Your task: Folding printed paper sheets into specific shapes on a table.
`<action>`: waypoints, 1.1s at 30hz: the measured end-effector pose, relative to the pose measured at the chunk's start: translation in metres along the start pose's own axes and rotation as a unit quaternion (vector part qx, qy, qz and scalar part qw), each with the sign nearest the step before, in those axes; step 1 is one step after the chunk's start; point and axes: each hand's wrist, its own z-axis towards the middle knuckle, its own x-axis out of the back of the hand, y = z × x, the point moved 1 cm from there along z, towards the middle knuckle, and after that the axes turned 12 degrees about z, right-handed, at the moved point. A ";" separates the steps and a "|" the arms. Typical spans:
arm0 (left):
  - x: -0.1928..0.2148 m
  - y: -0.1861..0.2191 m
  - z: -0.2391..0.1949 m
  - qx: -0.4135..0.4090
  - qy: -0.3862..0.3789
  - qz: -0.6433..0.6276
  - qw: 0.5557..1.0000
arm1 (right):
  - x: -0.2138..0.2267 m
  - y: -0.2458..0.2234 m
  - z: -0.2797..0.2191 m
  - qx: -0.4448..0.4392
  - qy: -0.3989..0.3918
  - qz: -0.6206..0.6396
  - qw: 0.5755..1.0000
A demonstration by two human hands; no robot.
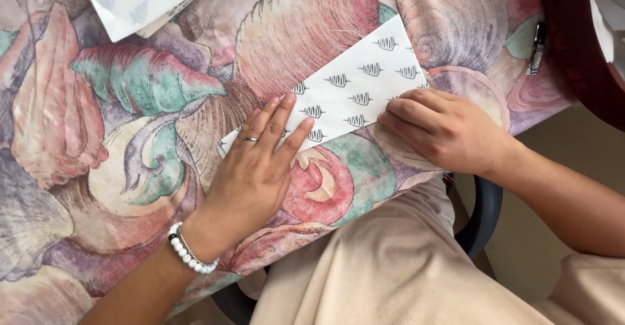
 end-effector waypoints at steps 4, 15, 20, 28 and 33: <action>0.007 -0.002 0.004 -0.011 -0.002 0.007 1.000 | 0.003 0.004 0.003 -0.003 -0.018 -0.011 1.000; -0.001 -0.001 0.007 0.015 0.001 0.047 0.999 | -0.010 -0.002 0.096 -0.140 -0.157 -0.025 0.977; -0.002 -0.005 0.002 0.009 -0.015 0.049 0.999 | 0.004 0.027 0.080 -0.187 -0.137 0.017 0.973; 0.004 -0.007 0.003 -0.020 -0.009 0.008 1.000 | 0.034 0.079 0.009 -0.349 -0.150 -0.124 0.917; 0.006 -0.004 0.003 -0.019 -0.056 0.009 0.998 | 0.023 0.026 0.022 -0.132 0.001 -0.048 0.990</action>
